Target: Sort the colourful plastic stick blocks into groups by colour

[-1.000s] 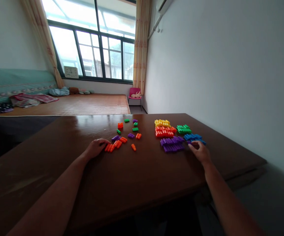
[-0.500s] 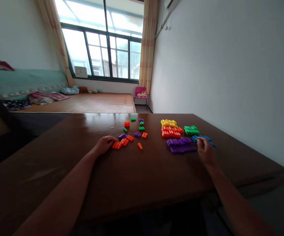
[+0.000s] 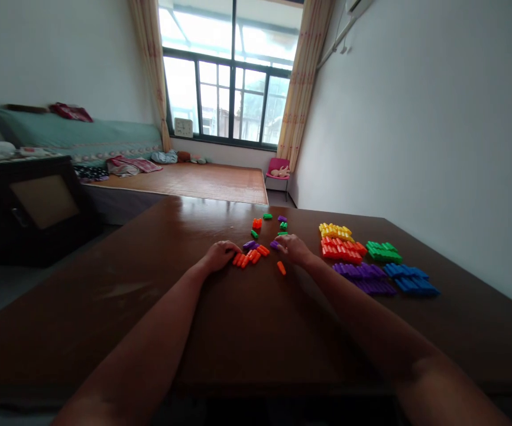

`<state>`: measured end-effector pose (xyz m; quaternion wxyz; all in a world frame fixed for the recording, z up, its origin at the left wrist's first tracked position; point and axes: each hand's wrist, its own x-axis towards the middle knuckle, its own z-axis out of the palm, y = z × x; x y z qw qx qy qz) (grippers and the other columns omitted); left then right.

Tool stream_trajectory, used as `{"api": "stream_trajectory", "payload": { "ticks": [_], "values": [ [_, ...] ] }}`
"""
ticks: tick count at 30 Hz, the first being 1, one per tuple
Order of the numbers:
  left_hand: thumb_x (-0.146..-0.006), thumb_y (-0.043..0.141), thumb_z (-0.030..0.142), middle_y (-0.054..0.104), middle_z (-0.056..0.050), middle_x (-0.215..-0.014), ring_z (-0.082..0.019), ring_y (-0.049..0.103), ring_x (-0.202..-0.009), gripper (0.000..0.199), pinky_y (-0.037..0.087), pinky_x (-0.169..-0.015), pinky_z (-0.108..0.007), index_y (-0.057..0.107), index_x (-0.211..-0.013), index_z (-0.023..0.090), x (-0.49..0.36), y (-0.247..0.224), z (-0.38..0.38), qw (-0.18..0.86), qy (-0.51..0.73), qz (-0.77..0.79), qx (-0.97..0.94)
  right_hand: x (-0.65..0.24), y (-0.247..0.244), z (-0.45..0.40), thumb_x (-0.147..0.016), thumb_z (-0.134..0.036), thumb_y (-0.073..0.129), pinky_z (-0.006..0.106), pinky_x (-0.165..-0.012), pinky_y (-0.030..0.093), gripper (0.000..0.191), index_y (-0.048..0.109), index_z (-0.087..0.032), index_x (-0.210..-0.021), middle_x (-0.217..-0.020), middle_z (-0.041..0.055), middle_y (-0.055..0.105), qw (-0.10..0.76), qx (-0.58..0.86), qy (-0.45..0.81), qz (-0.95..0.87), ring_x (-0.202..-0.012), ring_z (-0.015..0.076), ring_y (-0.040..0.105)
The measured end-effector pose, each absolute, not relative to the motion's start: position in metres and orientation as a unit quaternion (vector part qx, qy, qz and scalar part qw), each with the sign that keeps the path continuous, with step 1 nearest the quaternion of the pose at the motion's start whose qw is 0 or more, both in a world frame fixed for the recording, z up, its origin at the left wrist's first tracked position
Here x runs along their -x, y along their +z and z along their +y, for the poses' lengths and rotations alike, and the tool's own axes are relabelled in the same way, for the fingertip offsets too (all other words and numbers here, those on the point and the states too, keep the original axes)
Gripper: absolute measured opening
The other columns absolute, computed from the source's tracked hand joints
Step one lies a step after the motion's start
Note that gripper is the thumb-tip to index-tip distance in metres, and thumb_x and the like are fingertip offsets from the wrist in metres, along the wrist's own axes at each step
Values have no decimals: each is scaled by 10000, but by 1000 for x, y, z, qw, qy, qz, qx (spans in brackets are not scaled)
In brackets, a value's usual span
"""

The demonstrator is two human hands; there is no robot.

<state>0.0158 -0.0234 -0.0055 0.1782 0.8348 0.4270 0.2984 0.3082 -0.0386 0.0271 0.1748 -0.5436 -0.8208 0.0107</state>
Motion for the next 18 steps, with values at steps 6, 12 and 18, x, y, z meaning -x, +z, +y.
{"api": "stream_trajectory", "payload": {
  "ticks": [6, 12, 18],
  "values": [
    [-781, 484, 197, 743, -49, -913, -187, 667, -841, 312, 508, -795, -266, 778, -883, 179, -16, -5, -23, 192, 300, 430, -829, -287, 22, -18, -852, -215, 591, 294, -815, 473, 138, 642, -178, -975, -972, 105, 697, 118, 581, -5, -805, -894, 201, 637],
    [-772, 476, 227, 743, -48, -924, -195, 666, -860, 308, 509, -811, -283, 767, -859, 179, -15, -9, -18, 195, 306, 417, -833, -329, 25, -57, -759, -214, 613, 287, -782, 501, 285, 579, -180, -1040, -1007, 65, 635, 313, 561, 56, -764, -822, 152, 618],
    [-792, 472, 272, 741, -43, -932, -193, 667, -862, 310, 507, -814, -282, 758, -877, 190, -14, -7, -15, 168, 287, 420, -845, -445, 19, -139, -758, -330, 614, 354, -803, 528, 297, 574, -186, -1014, -999, 73, 658, 494, 604, 101, -617, -842, 186, 653]
  ]
}}
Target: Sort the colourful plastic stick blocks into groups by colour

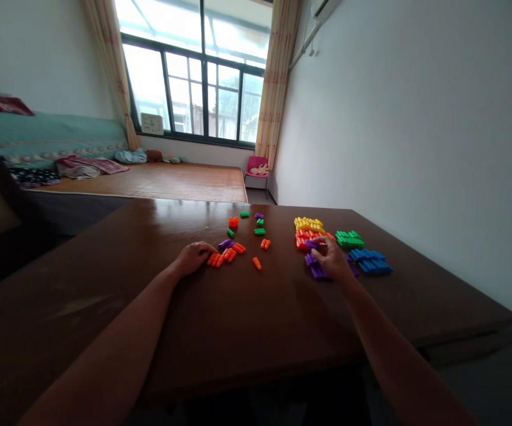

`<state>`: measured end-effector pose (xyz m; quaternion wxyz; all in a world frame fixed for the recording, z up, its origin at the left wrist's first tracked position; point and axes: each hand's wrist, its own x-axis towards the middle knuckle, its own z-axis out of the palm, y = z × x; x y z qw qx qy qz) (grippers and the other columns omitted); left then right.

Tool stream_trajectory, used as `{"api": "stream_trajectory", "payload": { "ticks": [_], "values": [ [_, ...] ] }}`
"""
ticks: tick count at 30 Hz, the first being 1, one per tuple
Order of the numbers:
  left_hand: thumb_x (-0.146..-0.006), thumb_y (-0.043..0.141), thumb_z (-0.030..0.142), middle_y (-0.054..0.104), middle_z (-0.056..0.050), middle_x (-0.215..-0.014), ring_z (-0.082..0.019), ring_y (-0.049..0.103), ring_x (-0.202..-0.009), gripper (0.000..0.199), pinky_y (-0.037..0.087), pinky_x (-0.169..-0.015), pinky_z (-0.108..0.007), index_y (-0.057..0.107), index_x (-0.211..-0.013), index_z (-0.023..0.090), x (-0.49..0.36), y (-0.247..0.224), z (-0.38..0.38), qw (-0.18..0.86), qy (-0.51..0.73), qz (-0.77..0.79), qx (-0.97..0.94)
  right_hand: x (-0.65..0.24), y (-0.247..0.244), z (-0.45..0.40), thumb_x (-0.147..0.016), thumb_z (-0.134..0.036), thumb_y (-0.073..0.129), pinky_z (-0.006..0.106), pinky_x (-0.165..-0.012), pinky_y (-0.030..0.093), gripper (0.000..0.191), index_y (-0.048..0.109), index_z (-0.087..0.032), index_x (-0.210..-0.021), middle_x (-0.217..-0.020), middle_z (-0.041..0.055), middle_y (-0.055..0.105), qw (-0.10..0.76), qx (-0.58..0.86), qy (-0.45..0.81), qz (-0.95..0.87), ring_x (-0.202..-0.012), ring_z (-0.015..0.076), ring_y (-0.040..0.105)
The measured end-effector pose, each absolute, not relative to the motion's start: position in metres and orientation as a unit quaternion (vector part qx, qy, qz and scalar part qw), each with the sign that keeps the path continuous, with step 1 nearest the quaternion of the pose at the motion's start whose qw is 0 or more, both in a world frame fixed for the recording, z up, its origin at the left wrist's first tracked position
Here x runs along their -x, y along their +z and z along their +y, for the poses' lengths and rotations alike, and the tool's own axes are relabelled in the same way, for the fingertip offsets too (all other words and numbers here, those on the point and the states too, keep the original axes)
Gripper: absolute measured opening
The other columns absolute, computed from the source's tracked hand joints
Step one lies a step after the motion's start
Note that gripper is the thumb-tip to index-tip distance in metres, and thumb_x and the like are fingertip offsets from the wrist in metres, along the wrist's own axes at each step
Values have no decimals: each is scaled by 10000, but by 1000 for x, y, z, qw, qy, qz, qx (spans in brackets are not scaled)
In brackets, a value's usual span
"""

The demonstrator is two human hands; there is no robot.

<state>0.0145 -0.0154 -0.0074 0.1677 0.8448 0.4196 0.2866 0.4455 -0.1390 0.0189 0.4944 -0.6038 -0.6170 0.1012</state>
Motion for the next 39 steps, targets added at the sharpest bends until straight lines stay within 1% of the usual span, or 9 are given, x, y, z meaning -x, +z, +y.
{"api": "stream_trajectory", "payload": {
  "ticks": [3, 8, 14, 19, 22, 26, 31, 35, 39],
  "values": [
    [-792, 473, 288, 741, -43, -939, -197, 667, -876, 307, 505, -822, -288, 756, -872, 198, -14, -7, -14, 154, 285, 422, -847, -493, 7, -177, -730, -436, 667, 390, -832, 521, 367, 592, -186, -988, -999, 94, 681, 522, 659, 79, -535, -885, 221, 656],
    [-796, 478, 335, 742, -55, -955, -213, 669, -896, 324, 508, -828, -302, 756, -886, 195, -12, -9, -11, 151, 284, 421, -848, -505, -13, -200, -724, -482, 667, 391, -843, 495, 327, 627, -196, -877, -938, 82, 701, 442, 695, 28, -566, -868, 230, 651],
    [-794, 492, 361, 744, -59, -974, -218, 671, -912, 331, 514, -841, -304, 753, -908, 193, -11, -8, -13, 160, 286, 421, -846, -487, -18, -196, -766, -508, 615, 373, -787, 475, 320, 632, -199, -846, -878, 73, 678, 375, 703, -39, -603, -807, 226, 623],
    [-794, 488, 325, 742, -49, -948, -208, 668, -885, 310, 510, -831, -300, 756, -882, 197, -13, -8, -14, 156, 291, 423, -844, -477, 0, -205, -831, -579, 545, 350, -754, 471, 409, 639, -191, -920, -923, 80, 676, 404, 693, -39, -596, -769, 206, 616],
    [-795, 486, 276, 739, -44, -938, -195, 664, -875, 297, 510, -826, -292, 760, -876, 196, -14, -8, -16, 157, 289, 421, -845, -451, 22, -201, -885, -544, 494, 321, -721, 470, 386, 637, -191, -946, -925, 74, 689, 423, 660, -8, -620, -774, 194, 626],
    [-791, 494, 200, 739, -36, -922, -174, 656, -861, 277, 506, -833, -273, 764, -855, 196, -16, -8, -20, 147, 293, 421, -846, -387, 43, -169, -900, -442, 519, 293, -691, 485, 303, 641, -194, -1027, -941, 63, 694, 367, 571, 63, -732, -754, 171, 626],
    [-783, 499, 140, 740, -23, -908, -158, 656, -857, 287, 496, -839, -254, 768, -863, 201, -17, -9, -22, 138, 295, 422, -846, -298, 40, -101, -913, -247, 503, 314, -900, 460, 244, 655, -186, -1094, -1114, 83, 682, 266, 463, 38, -845, -1001, 194, 599],
    [-770, 491, 110, 743, -18, -899, -153, 658, -846, 310, 493, -834, -245, 772, -867, 198, -17, -11, -22, 152, 302, 420, -842, -248, 31, -46, -928, -208, 469, 321, -947, 425, 321, 631, -189, -1204, -1213, 84, 662, 188, 491, 8, -850, -1086, 216, 565],
    [-762, 490, 88, 745, -17, -898, -155, 660, -839, 323, 492, -829, -246, 777, -861, 198, -17, -13, -20, 157, 307, 418, -841, -226, 25, -11, -905, -227, 526, 285, -869, 441, 328, 636, -213, -1214, -1200, 74, 676, 122, 539, 48, -832, -1067, 225, 596]
  ]
}}
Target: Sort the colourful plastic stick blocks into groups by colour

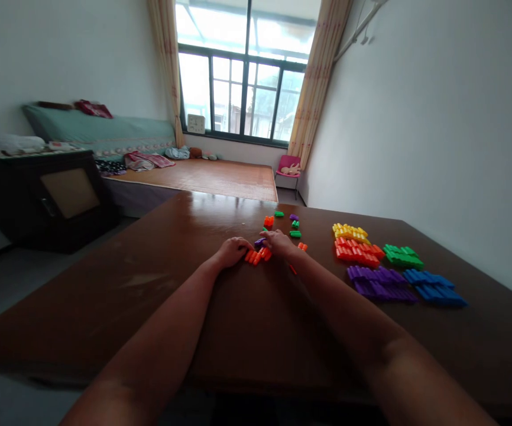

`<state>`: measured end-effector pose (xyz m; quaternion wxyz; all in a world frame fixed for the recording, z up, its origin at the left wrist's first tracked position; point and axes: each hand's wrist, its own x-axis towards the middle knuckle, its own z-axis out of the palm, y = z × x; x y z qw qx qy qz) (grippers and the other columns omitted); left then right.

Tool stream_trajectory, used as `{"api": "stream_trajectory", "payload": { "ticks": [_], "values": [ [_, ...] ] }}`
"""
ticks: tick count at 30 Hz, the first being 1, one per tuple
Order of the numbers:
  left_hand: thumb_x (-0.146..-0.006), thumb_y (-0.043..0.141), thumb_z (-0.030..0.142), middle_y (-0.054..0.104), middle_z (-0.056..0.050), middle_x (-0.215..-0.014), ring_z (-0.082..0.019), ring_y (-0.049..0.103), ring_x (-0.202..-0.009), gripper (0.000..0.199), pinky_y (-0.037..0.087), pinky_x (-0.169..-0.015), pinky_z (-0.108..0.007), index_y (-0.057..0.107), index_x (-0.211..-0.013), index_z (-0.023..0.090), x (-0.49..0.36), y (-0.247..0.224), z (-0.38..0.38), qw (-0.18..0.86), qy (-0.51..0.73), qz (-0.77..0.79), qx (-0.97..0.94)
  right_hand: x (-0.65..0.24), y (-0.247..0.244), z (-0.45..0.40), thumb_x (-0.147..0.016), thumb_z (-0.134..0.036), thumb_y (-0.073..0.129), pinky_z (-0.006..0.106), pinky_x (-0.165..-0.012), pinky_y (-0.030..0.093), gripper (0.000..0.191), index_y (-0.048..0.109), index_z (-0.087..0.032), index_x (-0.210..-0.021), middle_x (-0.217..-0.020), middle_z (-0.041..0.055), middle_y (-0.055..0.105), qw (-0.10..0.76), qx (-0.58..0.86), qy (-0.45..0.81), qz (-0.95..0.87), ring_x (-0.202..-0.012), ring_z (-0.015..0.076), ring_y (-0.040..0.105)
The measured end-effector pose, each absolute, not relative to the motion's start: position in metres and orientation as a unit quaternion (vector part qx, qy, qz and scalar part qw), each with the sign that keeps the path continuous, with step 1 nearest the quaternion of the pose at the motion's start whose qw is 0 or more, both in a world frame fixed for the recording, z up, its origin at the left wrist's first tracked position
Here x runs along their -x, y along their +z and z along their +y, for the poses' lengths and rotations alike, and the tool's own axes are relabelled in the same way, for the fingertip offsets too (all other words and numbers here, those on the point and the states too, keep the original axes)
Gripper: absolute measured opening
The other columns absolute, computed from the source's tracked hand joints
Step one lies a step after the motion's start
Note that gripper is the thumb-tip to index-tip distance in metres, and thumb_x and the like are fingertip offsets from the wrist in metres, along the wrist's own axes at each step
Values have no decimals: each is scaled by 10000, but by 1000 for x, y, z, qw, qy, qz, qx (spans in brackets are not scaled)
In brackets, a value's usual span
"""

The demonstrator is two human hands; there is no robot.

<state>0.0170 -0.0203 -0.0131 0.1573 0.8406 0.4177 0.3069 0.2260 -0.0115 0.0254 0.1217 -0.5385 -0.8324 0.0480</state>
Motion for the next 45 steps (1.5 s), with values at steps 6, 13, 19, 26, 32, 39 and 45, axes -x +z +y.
{"api": "stream_trajectory", "payload": {
  "ticks": [6, 13, 19, 26, 32, 39, 45],
  "values": [
    [-761, 488, 100, 743, -33, -897, -168, 665, -840, 324, 499, -827, -260, 780, -865, 194, -17, -14, -18, 155, 305, 419, -841, -238, 26, -7, -916, -243, 511, 243, -731, 436, 209, 680, -196, -1032, -957, 56, 729, 177, 552, 86, -810, -843, 179, 658],
    [-780, 492, 156, 739, -29, -899, -175, 661, -853, 295, 507, -826, -271, 772, -867, 196, -15, -11, -21, 165, 306, 418, -839, -292, 34, -57, -948, -370, 416, 245, -641, 427, 278, 623, -185, -931, -806, 36, 700, 305, 552, 146, -762, -694, 144, 608],
    [-805, 478, 220, 734, -29, -932, -180, 657, -878, 295, 502, -837, -276, 762, -879, 204, -15, -9, -19, 150, 286, 418, -849, -396, 27, -143, -883, -510, 484, 275, -643, 467, 373, 616, -173, -970, -822, 47, 707, 362, 601, 169, -692, -726, 173, 641],
    [-779, 494, 269, 736, -31, -931, -196, 658, -887, 277, 507, -847, -298, 759, -840, 217, -16, -5, -19, 149, 287, 426, -845, -508, 9, -201, -757, -458, 603, 320, -671, 479, 263, 628, -206, -828, -778, 58, 717, 350, 750, -2, -561, -724, 212, 671],
    [-782, 491, 287, 738, -38, -923, -198, 665, -875, 280, 510, -846, -305, 754, -839, 211, -15, -3, -20, 152, 291, 417, -847, -508, -2, -199, -747, -467, 598, 320, -644, 459, 251, 617, -217, -736, -713, 49, 705, 338, 770, -4, -541, -680, 215, 658],
    [-789, 485, 251, 735, -29, -926, -189, 654, -885, 285, 505, -848, -293, 760, -852, 218, -15, -7, -18, 146, 282, 422, -849, -460, 35, -197, -838, -620, 489, 268, -539, 452, 470, 618, -173, -905, -737, 57, 693, 462, 653, 190, -569, -580, 154, 584],
    [-803, 488, 182, 730, -38, -922, -183, 650, -865, 286, 497, -858, -297, 769, -854, 208, -17, -8, -22, 145, 289, 421, -847, -354, 47, -151, -870, -474, 525, 275, -631, 479, 323, 651, -198, -982, -811, 38, 709, 345, 538, 215, -739, -672, 160, 614]
  ]
}}
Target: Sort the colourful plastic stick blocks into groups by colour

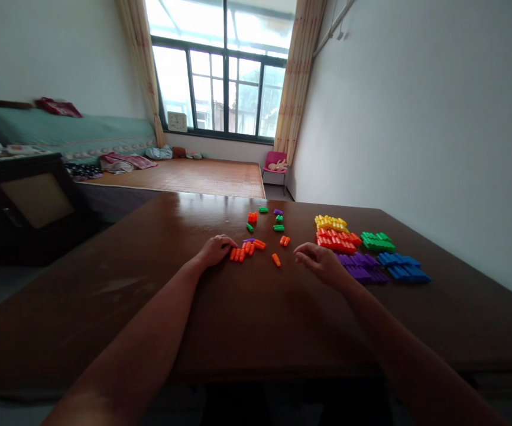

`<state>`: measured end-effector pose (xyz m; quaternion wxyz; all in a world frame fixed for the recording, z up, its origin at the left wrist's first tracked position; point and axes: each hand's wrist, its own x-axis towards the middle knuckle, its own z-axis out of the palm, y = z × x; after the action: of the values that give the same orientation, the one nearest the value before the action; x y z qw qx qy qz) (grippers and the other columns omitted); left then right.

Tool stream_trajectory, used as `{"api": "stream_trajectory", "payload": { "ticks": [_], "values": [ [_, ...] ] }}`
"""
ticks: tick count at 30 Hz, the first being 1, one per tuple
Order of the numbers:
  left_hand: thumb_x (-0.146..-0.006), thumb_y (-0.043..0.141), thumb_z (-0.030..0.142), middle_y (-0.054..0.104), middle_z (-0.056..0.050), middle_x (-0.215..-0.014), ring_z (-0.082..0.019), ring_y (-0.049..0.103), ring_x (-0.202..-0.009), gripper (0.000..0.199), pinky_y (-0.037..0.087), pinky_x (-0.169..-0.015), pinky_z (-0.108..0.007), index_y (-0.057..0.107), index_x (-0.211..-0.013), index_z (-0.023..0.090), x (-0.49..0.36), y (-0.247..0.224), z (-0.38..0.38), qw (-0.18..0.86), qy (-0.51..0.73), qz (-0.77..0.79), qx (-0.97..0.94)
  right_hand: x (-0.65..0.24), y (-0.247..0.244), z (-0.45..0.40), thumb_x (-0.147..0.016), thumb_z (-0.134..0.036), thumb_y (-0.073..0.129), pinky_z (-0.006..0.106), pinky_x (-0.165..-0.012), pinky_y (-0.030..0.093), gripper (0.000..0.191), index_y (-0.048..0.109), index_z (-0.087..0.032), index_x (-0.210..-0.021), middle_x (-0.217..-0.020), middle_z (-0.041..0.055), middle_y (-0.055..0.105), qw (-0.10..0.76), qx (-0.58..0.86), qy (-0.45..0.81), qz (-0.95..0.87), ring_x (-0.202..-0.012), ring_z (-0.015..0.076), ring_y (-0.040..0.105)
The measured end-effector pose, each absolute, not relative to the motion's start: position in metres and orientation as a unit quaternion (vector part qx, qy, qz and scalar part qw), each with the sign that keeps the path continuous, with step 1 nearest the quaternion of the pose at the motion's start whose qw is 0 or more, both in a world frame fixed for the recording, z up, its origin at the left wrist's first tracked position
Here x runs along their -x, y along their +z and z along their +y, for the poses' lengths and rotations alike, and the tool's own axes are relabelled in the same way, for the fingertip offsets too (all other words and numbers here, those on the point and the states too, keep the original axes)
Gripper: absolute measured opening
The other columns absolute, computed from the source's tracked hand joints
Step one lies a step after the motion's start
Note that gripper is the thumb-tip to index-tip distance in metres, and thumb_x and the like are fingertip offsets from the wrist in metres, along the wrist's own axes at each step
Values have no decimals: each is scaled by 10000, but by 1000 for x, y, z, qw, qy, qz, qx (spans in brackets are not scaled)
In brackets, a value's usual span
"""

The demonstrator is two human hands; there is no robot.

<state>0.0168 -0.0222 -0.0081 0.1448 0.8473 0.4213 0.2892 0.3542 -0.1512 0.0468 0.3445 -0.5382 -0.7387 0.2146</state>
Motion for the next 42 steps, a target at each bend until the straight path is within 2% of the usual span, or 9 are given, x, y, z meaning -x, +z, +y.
{"api": "stream_trajectory", "payload": {
  "ticks": [3, 7, 14, 18, 24, 28, 32, 36, 42],
  "values": [
    [-799, 500, 166, 730, -37, -917, -180, 648, -871, 281, 495, -861, -296, 773, -855, 209, -17, -9, -23, 148, 297, 419, -846, -301, 39, -111, -883, -300, 516, 297, -774, 489, 219, 677, -212, -1003, -936, 44, 723, 295, 499, 141, -802, -818, 175, 642],
    [-785, 501, 143, 732, -32, -906, -171, 646, -862, 295, 494, -855, -286, 777, -864, 214, -16, -13, -22, 149, 306, 409, -847, -253, 28, -54, -891, -150, 467, 334, -960, 423, 311, 680, -197, -1113, -1138, 92, 696, 210, 501, 43, -838, -1049, 210, 604],
    [-775, 486, 108, 735, -39, -901, -175, 653, -847, 323, 494, -840, -283, 780, -865, 205, -16, -18, -18, 146, 304, 411, -847, -236, 15, -8, -873, -165, 511, 290, -888, 453, 290, 710, -239, -1071, -1103, 63, 707, 98, 527, 51, -843, -995, 204, 633],
    [-776, 485, 109, 735, -36, -914, -176, 657, -863, 319, 493, -849, -282, 775, -867, 202, -16, -17, -18, 144, 300, 415, -847, -242, 23, -16, -882, -193, 537, 270, -847, 456, 203, 710, -203, -987, -994, 77, 713, 145, 537, 36, -830, -926, 193, 637],
    [-788, 482, 139, 730, -26, -933, -174, 650, -889, 305, 492, -862, -275, 766, -873, 212, -16, -13, -19, 141, 287, 420, -850, -284, 39, -65, -887, -248, 529, 291, -836, 476, 198, 649, -193, -1034, -1017, 77, 687, 349, 520, 57, -777, -905, 176, 626],
    [-806, 469, 187, 728, -25, -944, -177, 650, -888, 298, 494, -860, -279, 758, -875, 213, -15, -12, -17, 140, 282, 413, -854, -359, 31, -116, -847, -386, 574, 305, -763, 509, 266, 636, -192, -1018, -947, 63, 703, 412, 560, 111, -710, -829, 181, 655],
    [-803, 467, 221, 727, -28, -964, -186, 650, -908, 298, 498, -863, -289, 755, -877, 211, -15, -11, -14, 139, 274, 409, -859, -460, 12, -166, -780, -479, 602, 349, -767, 518, 348, 640, -179, -953, -907, 80, 716, 460, 667, 51, -584, -805, 213, 669],
    [-792, 470, 243, 729, -25, -959, -188, 654, -898, 293, 500, -871, -297, 753, -861, 219, -14, -10, -14, 130, 274, 418, -856, -530, -10, -197, -739, -488, 608, 369, -776, 512, 335, 655, -190, -885, -870, 85, 725, 439, 738, 2, -513, -791, 230, 675],
    [-789, 480, 268, 732, -31, -962, -198, 657, -911, 285, 501, -875, -309, 751, -863, 220, -14, -8, -14, 137, 276, 422, -853, -536, -20, -205, -802, -495, 562, 327, -696, 477, 305, 683, -224, -872, -842, 53, 733, 350, 762, -31, -544, -756, 223, 674]
  ]
}}
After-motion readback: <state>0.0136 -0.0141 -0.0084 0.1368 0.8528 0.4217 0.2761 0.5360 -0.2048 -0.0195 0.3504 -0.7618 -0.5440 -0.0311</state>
